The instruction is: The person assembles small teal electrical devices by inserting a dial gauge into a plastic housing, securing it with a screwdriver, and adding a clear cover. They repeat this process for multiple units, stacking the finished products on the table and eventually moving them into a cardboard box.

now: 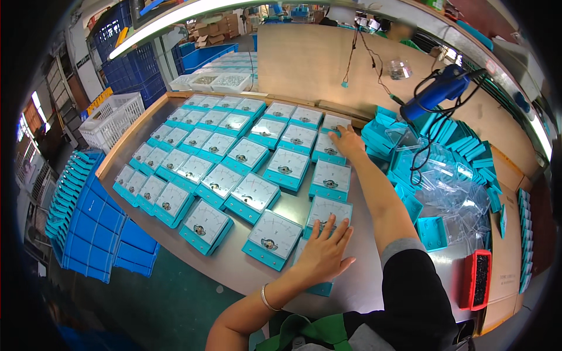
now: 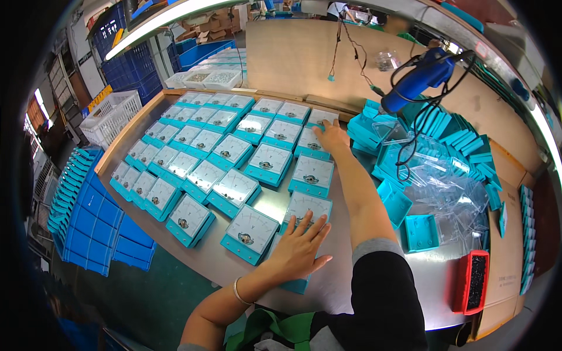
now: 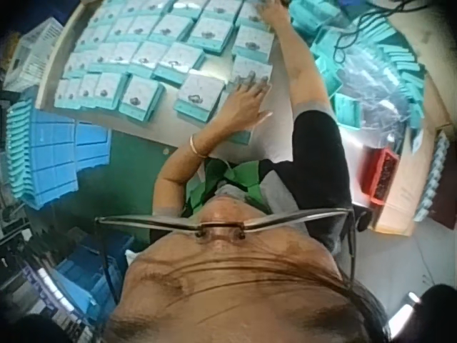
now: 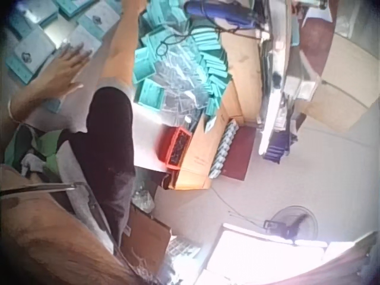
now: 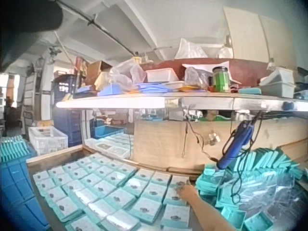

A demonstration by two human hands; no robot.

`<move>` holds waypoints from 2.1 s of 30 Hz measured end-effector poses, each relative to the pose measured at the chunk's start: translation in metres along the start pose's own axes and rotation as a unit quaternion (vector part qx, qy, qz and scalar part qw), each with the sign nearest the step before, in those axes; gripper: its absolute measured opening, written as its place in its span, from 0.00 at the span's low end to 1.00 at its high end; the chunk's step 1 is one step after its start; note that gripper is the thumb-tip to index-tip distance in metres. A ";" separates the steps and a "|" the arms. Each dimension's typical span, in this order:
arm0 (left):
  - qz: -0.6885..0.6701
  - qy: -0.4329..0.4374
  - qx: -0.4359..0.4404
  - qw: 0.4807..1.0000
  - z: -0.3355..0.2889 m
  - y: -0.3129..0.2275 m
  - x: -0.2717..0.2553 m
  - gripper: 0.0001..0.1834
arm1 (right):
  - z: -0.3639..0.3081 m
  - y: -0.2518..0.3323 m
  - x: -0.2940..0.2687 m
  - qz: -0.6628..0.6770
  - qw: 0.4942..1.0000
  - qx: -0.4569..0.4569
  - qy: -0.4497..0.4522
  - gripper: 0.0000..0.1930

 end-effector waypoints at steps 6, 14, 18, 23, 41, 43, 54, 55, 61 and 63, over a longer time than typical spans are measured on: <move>-0.036 0.021 0.015 0.999 -0.014 0.006 -0.007 0.34 | -0.011 0.002 0.014 0.023 1.000 0.001 0.005 0.27; -0.050 0.014 0.005 0.999 -0.014 0.007 -0.010 0.32 | 0.020 0.021 -0.003 -0.141 0.985 -0.070 -0.067 0.32; -0.050 0.023 0.001 0.998 -0.011 0.006 -0.012 0.33 | 0.050 -0.005 0.027 0.012 0.999 -0.018 0.046 0.33; -0.033 0.030 -0.029 0.999 -0.016 0.001 -0.013 0.32 | 0.031 0.015 0.035 0.064 0.995 -0.056 0.043 0.33; 0.008 0.051 -0.070 0.996 -0.031 0.047 -0.017 0.30 | 0.039 0.003 0.057 0.072 0.996 0.000 0.053 0.38; 0.003 0.046 -0.071 0.996 -0.031 0.047 -0.015 0.30 | 0.039 0.005 0.056 0.058 0.996 -0.014 0.068 0.38; -0.013 0.017 -0.078 0.997 -0.031 0.034 -0.010 0.30 | 0.050 0.090 0.004 -0.154 0.970 -0.185 -0.042 0.24; -0.014 0.016 -0.076 0.997 -0.031 0.033 -0.010 0.29 | 0.048 0.103 0.009 -0.117 0.973 -0.195 -0.035 0.23; -0.015 -0.006 -0.073 0.997 -0.028 0.033 -0.009 0.29 | 0.028 0.132 0.030 -0.038 0.957 -0.285 -0.029 0.18; -0.002 -0.019 -0.082 0.996 -0.030 0.036 -0.009 0.28 | -0.003 0.126 0.012 -0.024 0.946 -0.321 -0.033 0.17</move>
Point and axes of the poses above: each hand's wrist, its own z-axis towards the middle knuckle, its own x-axis out of the palm, y = z × x, the point moved 5 cm from there along z, towards the middle knuckle, and after that the axes turned 8 degrees about x, right-handed, at the moved point
